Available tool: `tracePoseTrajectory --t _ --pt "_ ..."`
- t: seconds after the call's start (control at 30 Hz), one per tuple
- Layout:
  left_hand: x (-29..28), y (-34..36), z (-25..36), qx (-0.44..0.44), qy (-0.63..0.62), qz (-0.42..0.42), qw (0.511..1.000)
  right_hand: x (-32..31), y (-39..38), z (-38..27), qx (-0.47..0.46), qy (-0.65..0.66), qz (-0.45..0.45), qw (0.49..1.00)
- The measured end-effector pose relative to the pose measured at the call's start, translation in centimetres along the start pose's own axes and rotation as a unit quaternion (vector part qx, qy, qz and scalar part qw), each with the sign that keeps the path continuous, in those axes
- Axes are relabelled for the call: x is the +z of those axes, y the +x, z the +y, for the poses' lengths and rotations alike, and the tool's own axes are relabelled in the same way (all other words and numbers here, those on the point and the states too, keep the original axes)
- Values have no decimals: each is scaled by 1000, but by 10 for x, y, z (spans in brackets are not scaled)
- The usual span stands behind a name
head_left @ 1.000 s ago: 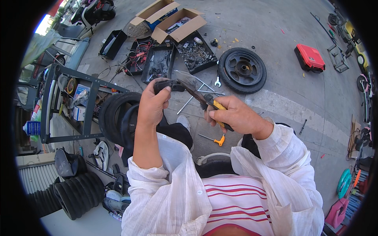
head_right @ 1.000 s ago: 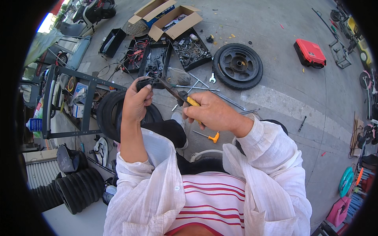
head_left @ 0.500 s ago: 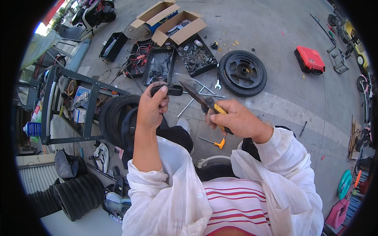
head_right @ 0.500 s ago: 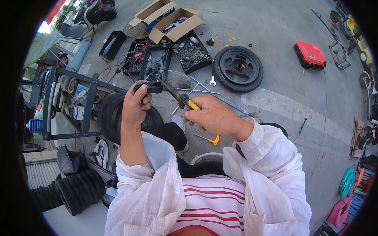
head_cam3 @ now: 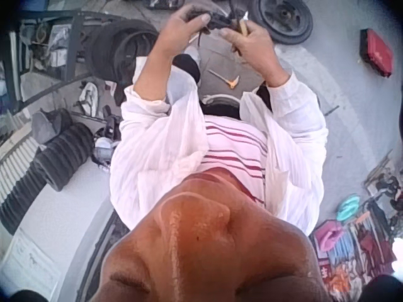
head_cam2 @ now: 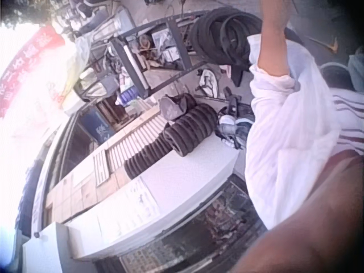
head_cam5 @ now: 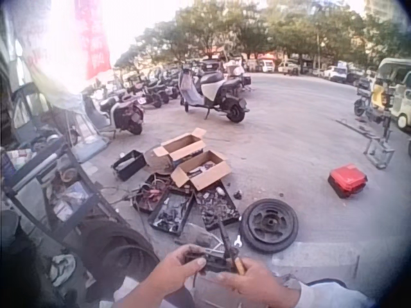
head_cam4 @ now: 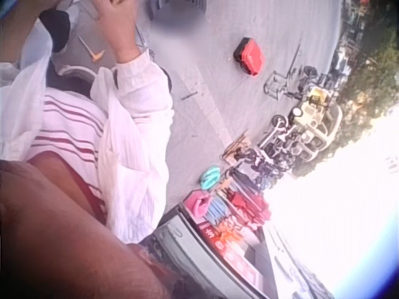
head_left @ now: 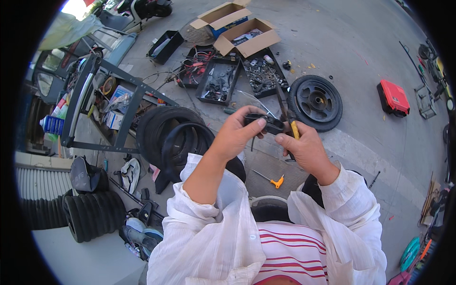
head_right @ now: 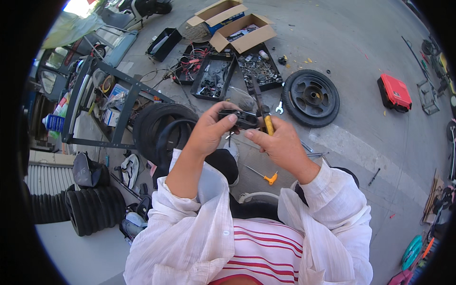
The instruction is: The person sits in a workshop area and uses a screwdriver and pliers to disassemble and manipulate a small black electrical component. They remove screws, separate parts, and adjust internal wires using the tools.
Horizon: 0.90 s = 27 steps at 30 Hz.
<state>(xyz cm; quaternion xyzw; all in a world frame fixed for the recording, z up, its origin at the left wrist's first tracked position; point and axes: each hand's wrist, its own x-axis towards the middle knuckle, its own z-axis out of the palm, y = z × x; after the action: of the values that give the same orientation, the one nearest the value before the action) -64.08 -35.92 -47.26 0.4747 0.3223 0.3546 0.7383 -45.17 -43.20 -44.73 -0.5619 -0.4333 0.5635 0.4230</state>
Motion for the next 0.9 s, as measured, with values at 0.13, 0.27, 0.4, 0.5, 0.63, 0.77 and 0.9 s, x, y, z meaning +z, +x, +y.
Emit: tracePoseTrajectory --t 0.13,0.27,0.4,0.5,0.63,0.77,0.9 --pt "6 4 0 -9 27 -68 997 -1 1 3 -21 13 18 1000" --pt "-1 1 -8 24 48 -55 997 1 6 11 -81 -39 17 996" --pt "-6 8 -13 23 66 -68 995 -5 14 14 -121 -107 12 987" --pt "-11 12 -23 24 53 -58 997 0 19 15 -117 -86 -2 989" --pt "-14 14 -30 44 10 -57 997 7 24 23 -94 -42 -13 995" --pt "-11 15 -38 36 3 -57 998 13 18 42 -65 52 13 996" --pt "-13 14 -44 14 37 -105 994 15 7 52 -66 70 42 994"
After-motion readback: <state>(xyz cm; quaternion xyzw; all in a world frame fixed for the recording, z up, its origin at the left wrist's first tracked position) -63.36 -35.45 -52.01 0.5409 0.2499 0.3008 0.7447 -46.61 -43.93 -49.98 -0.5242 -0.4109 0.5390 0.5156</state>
